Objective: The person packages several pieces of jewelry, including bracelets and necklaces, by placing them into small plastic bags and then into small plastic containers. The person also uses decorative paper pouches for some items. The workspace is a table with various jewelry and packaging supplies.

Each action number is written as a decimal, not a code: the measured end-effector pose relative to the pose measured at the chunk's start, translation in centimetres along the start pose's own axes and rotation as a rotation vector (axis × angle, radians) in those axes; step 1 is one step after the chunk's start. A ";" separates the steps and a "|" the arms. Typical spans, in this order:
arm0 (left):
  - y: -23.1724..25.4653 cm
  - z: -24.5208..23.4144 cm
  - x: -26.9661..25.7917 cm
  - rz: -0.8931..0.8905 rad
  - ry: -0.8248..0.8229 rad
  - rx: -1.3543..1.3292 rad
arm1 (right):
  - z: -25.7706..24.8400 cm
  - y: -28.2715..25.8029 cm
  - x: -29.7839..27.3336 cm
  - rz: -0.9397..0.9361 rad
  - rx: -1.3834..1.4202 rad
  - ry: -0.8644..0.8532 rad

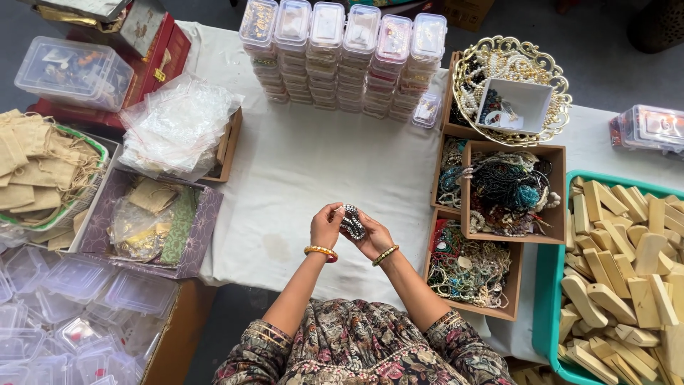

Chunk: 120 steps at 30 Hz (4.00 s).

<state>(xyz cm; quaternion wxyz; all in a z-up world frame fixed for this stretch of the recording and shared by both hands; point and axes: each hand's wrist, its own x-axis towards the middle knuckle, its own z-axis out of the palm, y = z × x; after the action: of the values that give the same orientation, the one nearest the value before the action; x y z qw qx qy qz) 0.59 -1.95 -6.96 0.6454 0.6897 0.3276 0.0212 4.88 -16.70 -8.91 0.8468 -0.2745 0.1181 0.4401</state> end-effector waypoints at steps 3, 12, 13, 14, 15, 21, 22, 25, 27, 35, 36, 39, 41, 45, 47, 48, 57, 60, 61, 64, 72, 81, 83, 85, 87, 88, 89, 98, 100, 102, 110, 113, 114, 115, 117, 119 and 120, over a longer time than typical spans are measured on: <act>0.4 -0.4 -0.2 0.195 0.121 0.213 | 0.3 0.0 0.1 0.020 -0.011 0.029; -0.5 -0.7 0.4 0.409 0.282 0.234 | -1.7 1.3 1.4 0.022 -0.039 -0.022; -0.7 -1.1 0.5 0.404 0.314 0.229 | -1.8 1.6 1.5 0.045 -0.054 -0.039; -0.7 -1.2 0.7 0.389 0.241 0.305 | -2.0 1.7 1.5 0.039 -0.052 -0.013; -0.7 -1.2 1.0 0.372 0.167 0.380 | -2.3 1.6 1.6 0.033 -0.051 0.013; -0.4 -1.7 1.3 0.325 0.100 0.448 | -1.9 2.3 2.3 0.054 -0.094 0.059; 0.0 -2.1 1.5 0.327 0.107 0.444 | -2.1 2.5 2.5 0.056 -0.100 0.053; 0.7 -3.7 2.6 0.333 0.016 0.600 | -2.6 3.0 3.4 0.066 -0.120 0.133; 0.8 -5.4 4.4 0.509 0.060 0.477 | -2.8 2.9 4.1 0.025 -0.067 0.089; 0.3 -24.6 16.5 0.473 0.818 0.494 | 2.2 -0.1 3.5 -0.033 -0.049 0.107; -0.1 -27.2 17.7 0.370 0.942 0.534 | 2.3 -0.2 3.6 -0.040 -0.048 0.125; 1.2 -31.7 16.7 0.351 0.906 0.636 | 1.9 0.2 4.1 -0.048 -0.057 0.166; 1.9 -32.7 15.9 0.394 0.880 0.762 | 2.1 0.6 4.5 -0.044 -0.049 0.178; 2.6 -33.9 15.5 0.535 0.799 1.045 | 2.6 1.3 5.4 -0.026 -0.022 0.196; 2.1 -34.4 15.8 0.555 0.761 1.067 | 3.4 1.3 5.5 -0.015 -0.020 0.188; 1.9 -34.7 15.9 0.575 0.723 1.092 | 3.7 1.4 5.4 -0.003 -0.016 0.178; 0.0 -34.5 17.5 0.468 0.705 1.108 | 3.7 1.5 5.4 0.009 0.001 0.152; 1.3 -33.7 18.0 0.200 0.730 0.843 | 4.1 1.5 4.9 0.000 -0.009 0.157; 1.6 -33.2 17.8 0.202 0.731 0.842 | 4.0 1.6 4.7 -0.001 -0.010 0.155; 1.8 -32.2 18.3 -0.016 0.728 0.666 | 3.8 1.5 4.3 0.004 0.001 0.171; -1.0 -31.0 20.4 -0.188 0.930 0.284 | 3.0 1.4 3.0 -0.018 -0.013 0.152; 0.1 -29.8 20.1 -0.230 1.050 -0.022 | 2.3 1.1 1.4 -0.035 -0.013 0.200; 0.6 -29.7 19.8 -0.231 1.044 -0.082 | 2.3 1.1 1.3 -0.037 -0.014 0.200; 1.0 -29.7 19.6 -0.232 1.038 -0.141 | 2.3 1.0 1.2 -0.039 -0.014 0.199; 1.3 -29.8 19.4 -0.246 0.995 -0.186 | 2.4 1.0 1.2 -0.044 -0.018 0.211; 1.5 -29.8 19.1 -0.247 0.996 -0.186 | 2.4 1.0 1.1 -0.044 -0.019 0.211; 1.6 -29.9 18.9 -0.242 0.989 -0.206 | 2.5 1.0 1.1 -0.042 -0.018 0.204; -0.8 -29.3 16.3 -0.167 1.038 -0.541 | 1.7 1.3 1.8 -0.054 0.012 0.210; -2.3 -28.1 16.3 -0.123 1.038 -0.685 | 1.7 1.3 1.9 -0.054 0.021 0.208; -3.3 -26.8 16.2 0.020 1.051 -0.806 | 1.8 1.3 1.8 -0.060 0.032 0.219; -2.1 -15.6 11.6 0.520 0.742 -0.132 | -0.4 0.3 2.4 -0.122 0.101 0.244; 0.6 -10.7 7.5 0.799 0.323 0.057 | -0.9 -0.5 2.1 -0.186 0.149 0.254; 1.4 -9.4 6.5 0.921 0.107 0.180 | -1.0 -1.0 2.0 -0.212 0.168 0.259; 0.8 -8.6 7.2 0.920 0.092 0.176 | -1.6 -1.4 1.9 -0.222 0.173 0.269; -0.9 -6.9 8.2 0.385 -0.318 0.027 | -3.1 -2.2 1.5 -0.271 0.197 0.237; -0.6 -6.7 10.1 0.294 -0.377 -0.133 | -2.9 -2.7 0.4 -0.290 0.214 0.262; -0.4 -6.7 11.2 0.206 -0.419 -0.291 | -2.7 -3.0 0.0 -0.302 0.226 0.272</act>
<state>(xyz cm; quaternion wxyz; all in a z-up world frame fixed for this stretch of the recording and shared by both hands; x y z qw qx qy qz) 6.17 9.30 -10.57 0.7857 0.6089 0.1087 -0.0094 7.46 -19.61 -10.07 0.9048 -0.2491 0.2370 0.2512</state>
